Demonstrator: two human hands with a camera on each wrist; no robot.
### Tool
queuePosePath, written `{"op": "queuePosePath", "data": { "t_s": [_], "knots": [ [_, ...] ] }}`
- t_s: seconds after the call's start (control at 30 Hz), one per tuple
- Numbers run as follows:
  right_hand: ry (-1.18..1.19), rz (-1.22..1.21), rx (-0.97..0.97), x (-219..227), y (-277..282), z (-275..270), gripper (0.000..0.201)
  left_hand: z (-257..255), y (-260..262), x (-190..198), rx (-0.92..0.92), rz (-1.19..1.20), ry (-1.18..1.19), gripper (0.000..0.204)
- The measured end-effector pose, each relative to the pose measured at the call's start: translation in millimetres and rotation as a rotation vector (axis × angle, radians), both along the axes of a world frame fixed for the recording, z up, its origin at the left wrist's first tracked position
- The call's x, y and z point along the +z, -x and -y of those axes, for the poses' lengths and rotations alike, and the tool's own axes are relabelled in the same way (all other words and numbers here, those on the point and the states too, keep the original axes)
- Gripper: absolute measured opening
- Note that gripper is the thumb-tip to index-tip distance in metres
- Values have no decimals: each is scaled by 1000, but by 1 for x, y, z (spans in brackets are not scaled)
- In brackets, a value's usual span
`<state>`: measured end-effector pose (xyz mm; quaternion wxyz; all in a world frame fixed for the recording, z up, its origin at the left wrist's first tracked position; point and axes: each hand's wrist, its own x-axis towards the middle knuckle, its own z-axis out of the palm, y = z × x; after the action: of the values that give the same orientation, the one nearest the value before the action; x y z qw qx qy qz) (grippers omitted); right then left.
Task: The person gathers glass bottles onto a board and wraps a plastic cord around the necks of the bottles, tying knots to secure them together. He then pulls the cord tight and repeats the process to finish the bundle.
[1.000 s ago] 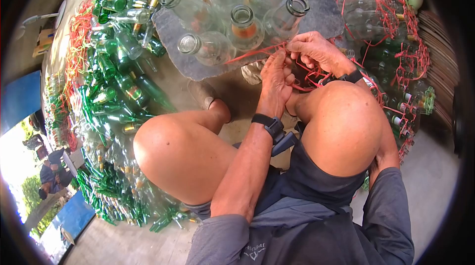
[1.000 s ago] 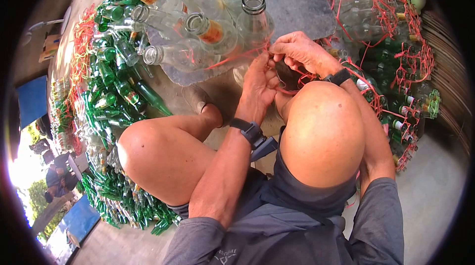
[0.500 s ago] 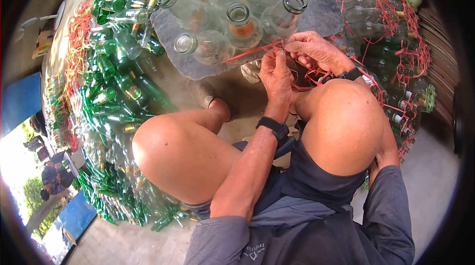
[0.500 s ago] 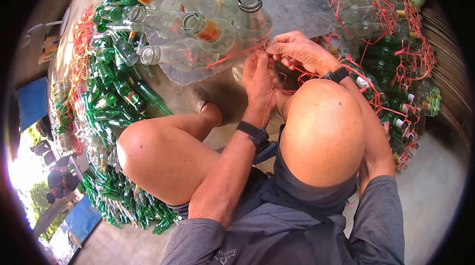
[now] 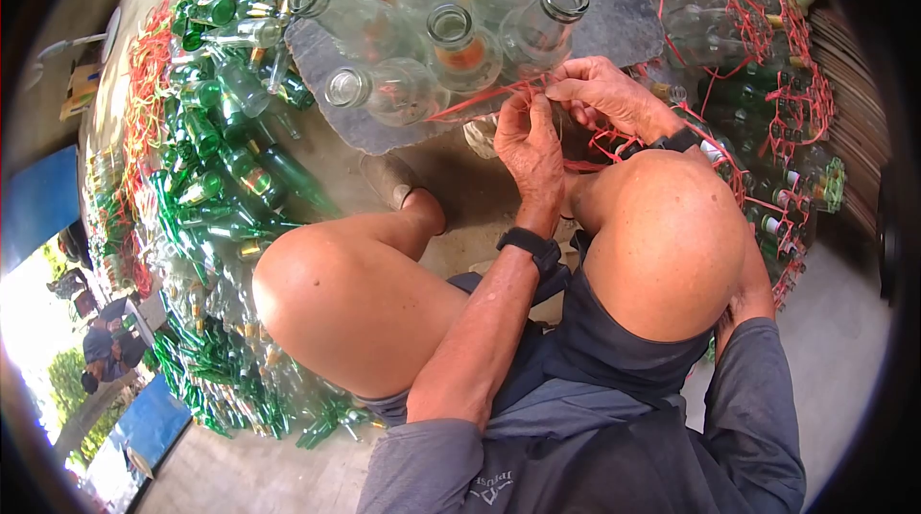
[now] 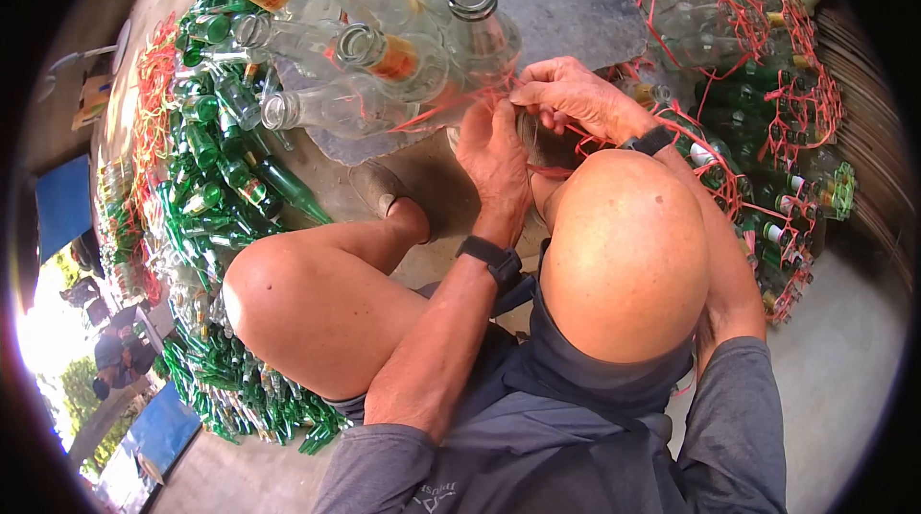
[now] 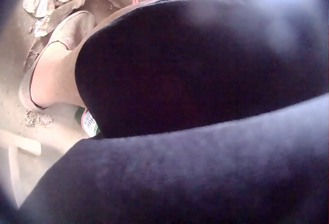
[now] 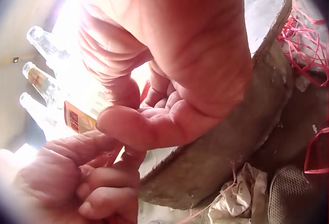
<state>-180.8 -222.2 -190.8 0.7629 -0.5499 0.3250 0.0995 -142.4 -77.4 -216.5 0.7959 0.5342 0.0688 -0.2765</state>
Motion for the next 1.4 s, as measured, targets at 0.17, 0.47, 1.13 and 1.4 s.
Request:
{"op": "queuePosePath", "data": {
  "t_s": [0.17,0.47,1.13,1.4],
  "knots": [
    [38,7,-2,2,0,-2,15,-1,1,-2,0,67,-42,23],
    [80,13,53,6,1,-1,22,-3,-10,0,-84,206,-103,14],
    [106,41,56,2,2,-5,21,-4,-27,3,-231,-116,-19,21],
    [143,13,76,0,3,-6,19,-4,-30,11,-238,-288,-45,14]
  ]
}}
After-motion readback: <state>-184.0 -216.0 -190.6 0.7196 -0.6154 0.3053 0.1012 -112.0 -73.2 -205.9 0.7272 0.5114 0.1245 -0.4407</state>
